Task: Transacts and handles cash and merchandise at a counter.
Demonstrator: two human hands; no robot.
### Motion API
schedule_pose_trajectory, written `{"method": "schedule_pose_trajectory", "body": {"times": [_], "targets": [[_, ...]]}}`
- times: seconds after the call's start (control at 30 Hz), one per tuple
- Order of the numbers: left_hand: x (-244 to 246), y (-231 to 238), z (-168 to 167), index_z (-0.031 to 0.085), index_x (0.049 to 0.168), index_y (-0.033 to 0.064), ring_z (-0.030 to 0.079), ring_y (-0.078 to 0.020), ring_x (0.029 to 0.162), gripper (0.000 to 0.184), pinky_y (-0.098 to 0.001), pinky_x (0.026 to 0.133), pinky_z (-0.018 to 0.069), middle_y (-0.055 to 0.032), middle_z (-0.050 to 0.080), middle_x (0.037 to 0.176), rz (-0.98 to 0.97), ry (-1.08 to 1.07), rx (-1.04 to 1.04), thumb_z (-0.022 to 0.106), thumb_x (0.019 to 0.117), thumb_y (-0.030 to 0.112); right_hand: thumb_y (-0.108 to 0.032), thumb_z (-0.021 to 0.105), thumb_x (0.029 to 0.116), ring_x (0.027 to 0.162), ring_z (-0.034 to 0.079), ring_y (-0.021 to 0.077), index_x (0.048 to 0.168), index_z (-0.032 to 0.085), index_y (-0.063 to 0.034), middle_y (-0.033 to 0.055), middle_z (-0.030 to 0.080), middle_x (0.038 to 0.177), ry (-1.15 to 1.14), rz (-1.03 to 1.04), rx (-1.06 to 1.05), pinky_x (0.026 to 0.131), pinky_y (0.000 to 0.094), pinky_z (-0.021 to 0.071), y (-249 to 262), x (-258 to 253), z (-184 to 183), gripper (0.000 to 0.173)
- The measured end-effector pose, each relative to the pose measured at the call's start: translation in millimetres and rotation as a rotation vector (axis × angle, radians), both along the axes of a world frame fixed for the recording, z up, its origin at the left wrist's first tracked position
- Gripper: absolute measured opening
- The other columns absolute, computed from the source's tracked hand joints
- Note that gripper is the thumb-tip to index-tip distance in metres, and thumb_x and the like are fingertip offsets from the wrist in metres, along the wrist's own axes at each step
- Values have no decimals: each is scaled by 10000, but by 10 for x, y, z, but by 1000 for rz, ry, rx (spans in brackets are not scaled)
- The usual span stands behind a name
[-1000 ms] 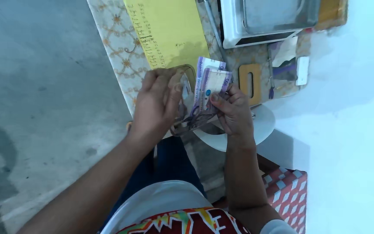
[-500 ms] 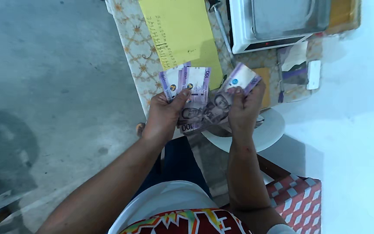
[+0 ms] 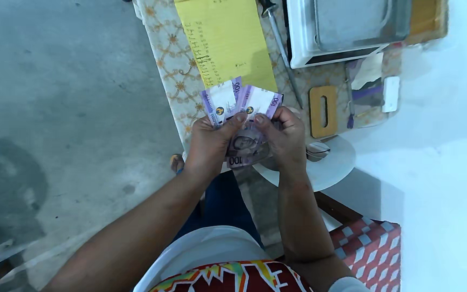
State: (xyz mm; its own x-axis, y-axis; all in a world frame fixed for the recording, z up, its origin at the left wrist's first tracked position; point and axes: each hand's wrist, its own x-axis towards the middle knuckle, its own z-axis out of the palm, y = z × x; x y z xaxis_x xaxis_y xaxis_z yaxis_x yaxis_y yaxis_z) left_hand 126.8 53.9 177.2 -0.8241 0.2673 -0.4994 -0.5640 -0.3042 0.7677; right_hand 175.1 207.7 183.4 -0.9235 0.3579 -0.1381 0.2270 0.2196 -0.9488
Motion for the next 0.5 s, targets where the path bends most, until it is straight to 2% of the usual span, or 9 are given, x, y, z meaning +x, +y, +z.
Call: {"method": "schedule_pose_trajectory", "body": {"times": [0.1,0.17,0.23,0.3,0.33,0.4,0.5], "targets": [[-15,-29,7,722,1061,55,727,-132,865,116,-334,810,622,-41,753,960,28,-42,-18,708,951,92,-188,615,1036,789,660,13,1052,707,-79,-36,697,898,24,19,66,735,211,580,127,15,31,144],[-39,-46,14,710,1069,46,727,-138,876,122,-334,821,620,-50,748,964,50,-53,-32,703,953,81,-203,566,1062,780,639,-3,1025,689,-76,-45,669,869,16,-23,186,722,209,565,258,57,54,180],[-69,-62,19,707,1066,36,730,-142,876,118,-336,822,622,-57,751,954,69,-47,-34,699,953,70,-189,574,1055,798,652,22,1078,688,-46,1,683,911,-7,-124,377,737,231,574,399,99,73,185],[-70,-59,48,708,1056,45,732,-135,864,106,-334,813,624,-42,754,946,81,-47,-37,697,956,78,-172,570,1050,808,643,98,1168,684,9,96,683,965,-53,-195,555,737,281,555,472,115,81,244],[-61,-45,60,707,1058,48,732,-136,867,109,-334,814,624,-41,753,950,84,-48,-34,700,953,76,-189,562,1056,767,634,96,1155,677,3,92,675,932,-78,-203,572,701,280,550,462,115,87,245],[-31,-3,59,703,1072,45,732,-145,886,132,-347,836,623,-49,753,968,72,-36,-29,711,942,62,-234,541,1073,680,613,70,1093,661,-34,44,641,833,-107,-163,440,624,266,546,359,107,98,235],[21,76,17,714,1056,43,733,-134,862,134,-333,816,628,-39,755,943,49,28,-52,733,924,59,-308,518,1084,673,608,52,1077,665,-82,2,634,810,-93,-75,149,607,247,543,126,74,106,270]]}}
